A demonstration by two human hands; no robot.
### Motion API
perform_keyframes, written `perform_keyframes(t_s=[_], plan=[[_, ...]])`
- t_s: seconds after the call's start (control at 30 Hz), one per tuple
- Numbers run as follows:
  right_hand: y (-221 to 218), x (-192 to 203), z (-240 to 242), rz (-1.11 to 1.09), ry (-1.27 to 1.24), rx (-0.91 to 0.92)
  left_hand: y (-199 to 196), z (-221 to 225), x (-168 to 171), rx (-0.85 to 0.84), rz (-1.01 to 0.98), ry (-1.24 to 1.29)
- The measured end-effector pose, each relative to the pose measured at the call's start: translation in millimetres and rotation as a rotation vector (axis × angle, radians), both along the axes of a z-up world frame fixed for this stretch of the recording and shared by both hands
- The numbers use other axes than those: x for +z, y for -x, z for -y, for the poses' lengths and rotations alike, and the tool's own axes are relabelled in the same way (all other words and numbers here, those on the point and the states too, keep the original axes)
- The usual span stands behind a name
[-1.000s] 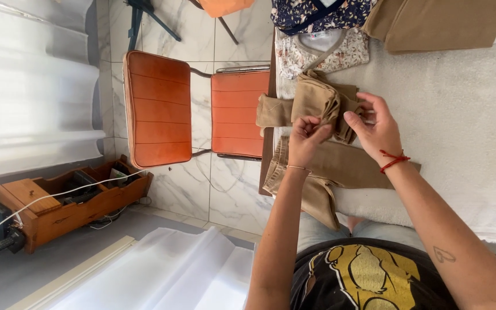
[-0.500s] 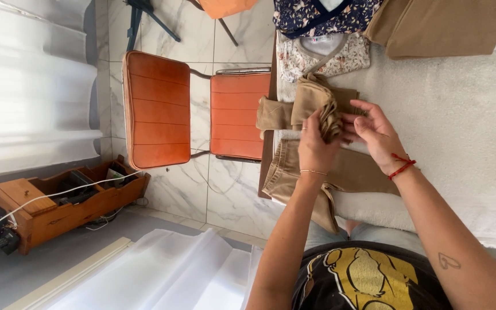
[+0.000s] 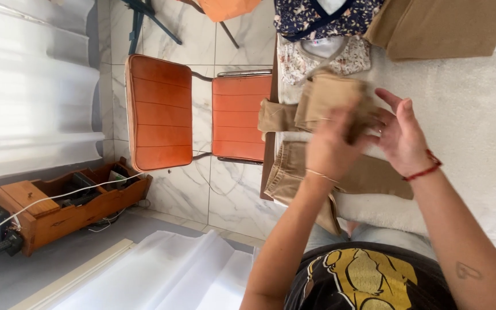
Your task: Ironing and folding small fabric items on a table and placing them into boxes.
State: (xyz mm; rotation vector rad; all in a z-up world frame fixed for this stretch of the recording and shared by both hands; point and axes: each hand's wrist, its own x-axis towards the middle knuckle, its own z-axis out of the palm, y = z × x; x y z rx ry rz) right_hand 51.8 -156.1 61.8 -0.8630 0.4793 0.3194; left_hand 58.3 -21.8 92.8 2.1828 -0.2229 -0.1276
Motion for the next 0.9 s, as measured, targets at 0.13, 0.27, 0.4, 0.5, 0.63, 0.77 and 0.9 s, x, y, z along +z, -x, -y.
perform_keyframes(t_s=[0.13,0.27,0.4,0.5,0.63,0.77,0.9], plan=[[-1,-6,20,-0.089,0.855,0.094,0,-7,-38,-0.286,-0.126,0.077],[1,-12,72,-0.012,0.713,-0.090,-35,-44,-90,0.334,-0.274,-0.082],[-2,-60,133,0.055,0.690,-0.177,-48,-61,-118,0.446,-0.414,-0.263],[-2,-28,118,-0.035,1.434,0.018,-57,-60,-109,0.367,-0.550,-0.322],[18,-14,72,0.227,1.414,-0.218,-30,-22,-21,0.294,-0.465,0.034],[24,2,36,-0.070,-0.253,0.028,25,15,10,0.023,-0.042,0.153],[21,8,38,-0.041,-0.535,0.036,48,15,9,-0.250,0.051,0.353]])
